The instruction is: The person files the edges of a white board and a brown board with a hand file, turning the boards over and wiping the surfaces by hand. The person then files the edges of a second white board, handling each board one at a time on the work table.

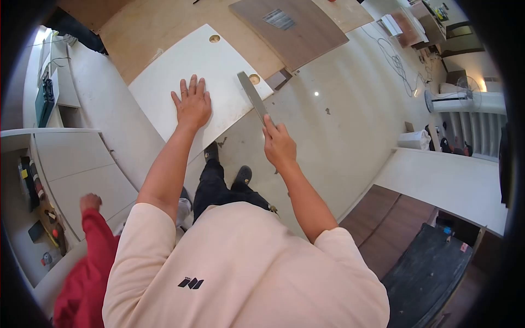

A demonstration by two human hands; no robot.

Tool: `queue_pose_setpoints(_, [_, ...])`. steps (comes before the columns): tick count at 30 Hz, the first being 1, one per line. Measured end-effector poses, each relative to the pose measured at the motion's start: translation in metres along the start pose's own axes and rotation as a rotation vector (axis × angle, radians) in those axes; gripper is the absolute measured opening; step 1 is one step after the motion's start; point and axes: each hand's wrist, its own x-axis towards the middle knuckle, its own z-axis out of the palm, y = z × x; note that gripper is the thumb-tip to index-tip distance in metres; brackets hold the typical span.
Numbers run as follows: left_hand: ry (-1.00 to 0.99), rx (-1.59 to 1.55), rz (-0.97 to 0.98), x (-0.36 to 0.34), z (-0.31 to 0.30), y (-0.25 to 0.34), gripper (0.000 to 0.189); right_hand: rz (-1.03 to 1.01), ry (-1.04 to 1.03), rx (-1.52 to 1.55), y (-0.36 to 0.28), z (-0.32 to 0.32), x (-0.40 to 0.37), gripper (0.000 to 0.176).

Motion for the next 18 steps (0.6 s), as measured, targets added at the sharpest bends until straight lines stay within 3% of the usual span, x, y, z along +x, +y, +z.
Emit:
queue_pose_setpoints(2, [-0.062,-0.012,-0.094,0.006,-0.005,0.016,0.062,-0.017,0.039,0.02,0.012,0.002,-0.021,0.04])
queue_pose_setpoints(6, [0.095,-0.024,-0.13,0.004,-0.001,0.04,0.061,-0.026,0.02,0.034,0.017,-0.004,-0.039,0.038])
queue_pose_setpoints(11, [0.136,0.022,-0.077,0.008,0.008,0.037,0.062,-0.108,0.081,0.074,0.012,0.019,0.013,0.041])
queue_pose_setpoints(14, [0.121,0.014,-0.066,0.004,0.009,0.034,0.062,-0.043,0.055,0.053,0.002,0.009,0.05,0.04])
queue_pose_setpoints(18, [0.101,0.028,-0.082,0.004,0.003,0.037,0.062,-0.067,0.025,0.107,0.01,0.007,-0.006,0.038])
